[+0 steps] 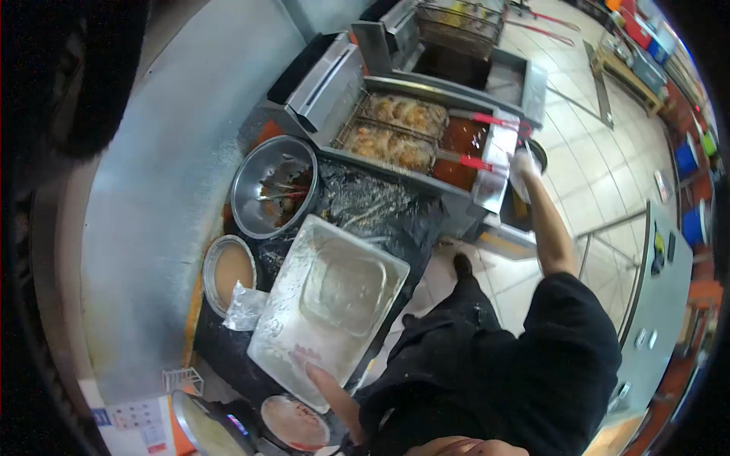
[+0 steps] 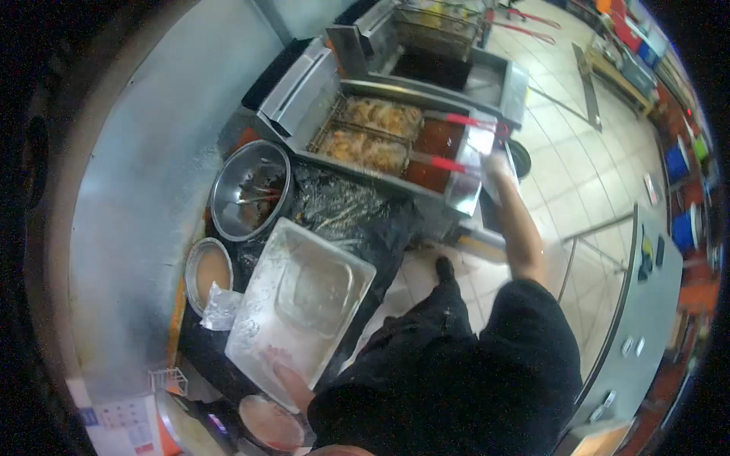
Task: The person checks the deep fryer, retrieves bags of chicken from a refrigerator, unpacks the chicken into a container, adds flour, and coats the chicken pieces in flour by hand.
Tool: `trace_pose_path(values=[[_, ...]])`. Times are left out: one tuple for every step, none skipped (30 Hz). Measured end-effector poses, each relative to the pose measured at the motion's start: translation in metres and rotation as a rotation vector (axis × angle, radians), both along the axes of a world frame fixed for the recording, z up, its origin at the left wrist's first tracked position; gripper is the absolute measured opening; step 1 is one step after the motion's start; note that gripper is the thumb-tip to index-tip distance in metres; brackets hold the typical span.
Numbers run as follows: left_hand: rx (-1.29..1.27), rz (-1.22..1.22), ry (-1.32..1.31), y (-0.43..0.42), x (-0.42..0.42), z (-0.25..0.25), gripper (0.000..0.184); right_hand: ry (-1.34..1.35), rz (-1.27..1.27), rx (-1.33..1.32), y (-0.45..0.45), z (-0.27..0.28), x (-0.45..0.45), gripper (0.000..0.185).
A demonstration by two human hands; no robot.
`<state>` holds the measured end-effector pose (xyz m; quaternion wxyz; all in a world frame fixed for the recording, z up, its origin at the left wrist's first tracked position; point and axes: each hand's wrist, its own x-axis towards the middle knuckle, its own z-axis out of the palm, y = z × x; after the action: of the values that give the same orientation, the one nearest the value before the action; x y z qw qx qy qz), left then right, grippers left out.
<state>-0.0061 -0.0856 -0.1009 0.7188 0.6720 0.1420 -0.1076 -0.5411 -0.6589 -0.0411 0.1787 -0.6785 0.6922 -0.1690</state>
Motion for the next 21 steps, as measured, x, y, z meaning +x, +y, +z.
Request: trace_pose_path(values=[[0.167,-0.082,-0.121,-0.006,-0.035,0.026,0.068,0.186,0.212,0.053,0.002,-0.01,0.0,0.025],[0.146,-0.041,-0.152,-0.015,-0.053,0.043,0.066,0.367,0.422,0.116,0.004,-0.022,-0.003,0.025],[0.151,-0.031,-0.207,-0.024,-0.074,0.057,0.064,0.286,0.608,0.07,-0.013,-0.052,-0.025,0.022],[0.162,-0.016,-0.234,-0.026,-0.092,0.061,0.062,-0.11,0.4,0.302,-0.008,-0.004,-0.023,0.018],[0.179,-0.002,-0.274,-0.032,-0.109,0.074,0.06,-0.171,0.34,0.166,-0.017,-0.008,-0.036,0.016],[0.217,0.075,-0.306,-0.028,-0.118,0.074,0.059,-0.054,0.48,0.109,-0.022,-0.019,-0.043,0.015],[0.282,0.143,-0.316,-0.017,-0.124,0.066,0.057,0.062,0.617,0.032,-0.027,-0.031,-0.05,0.014],[0.343,0.203,-0.323,-0.007,-0.132,0.063,0.056,0.167,0.742,-0.059,-0.029,-0.031,-0.052,0.013],[0.395,0.249,-0.336,0.003,-0.136,0.06,0.055,0.069,0.791,0.105,-0.025,-0.028,-0.056,0.016],[0.442,0.275,-0.341,0.009,-0.139,0.056,0.054,-0.027,0.832,0.266,-0.025,-0.013,-0.051,0.019],[0.478,0.304,-0.341,0.014,-0.144,0.055,0.053,0.118,0.749,0.321,-0.048,-0.007,-0.051,0.015],[0.524,0.321,-0.331,0.021,-0.15,0.052,0.052,-0.301,0.258,0.346,-0.051,0.0,-0.055,0.013],[0.566,0.341,-0.324,0.027,-0.155,0.049,0.051,-0.058,0.501,0.313,-0.053,-0.025,-0.064,0.014],[0.601,0.358,-0.33,0.03,-0.157,0.046,0.05,0.171,0.734,0.255,-0.051,-0.052,-0.068,0.016],[0.635,0.368,-0.341,0.033,-0.156,0.042,0.049,-0.235,0.696,0.316,-0.027,-0.059,-0.073,0.016],[0.662,0.376,-0.346,0.036,-0.156,0.034,0.048,-0.134,0.727,0.304,-0.024,-0.06,-0.07,0.013],[0.695,0.377,-0.347,0.039,-0.158,0.025,0.047,-0.028,0.762,0.33,-0.037,-0.033,-0.064,0.014],[0.735,0.371,-0.344,0.042,-0.159,0.013,0.046,0.085,0.799,0.359,-0.05,0.012,-0.059,0.016],[0.788,0.357,-0.35,0.05,-0.161,0.0,0.045,-0.111,0.645,0.271,-0.05,0.054,-0.049,0.016],[0.873,0.336,-0.368,0.059,-0.162,-0.017,0.044,-0.043,0.703,0.254,-0.045,0.024,-0.061,0.016],[1.028,0.278,-0.43,0.078,-0.158,-0.04,0.043,0.014,0.752,0.231,-0.032,-0.029,-0.078,0.015]])
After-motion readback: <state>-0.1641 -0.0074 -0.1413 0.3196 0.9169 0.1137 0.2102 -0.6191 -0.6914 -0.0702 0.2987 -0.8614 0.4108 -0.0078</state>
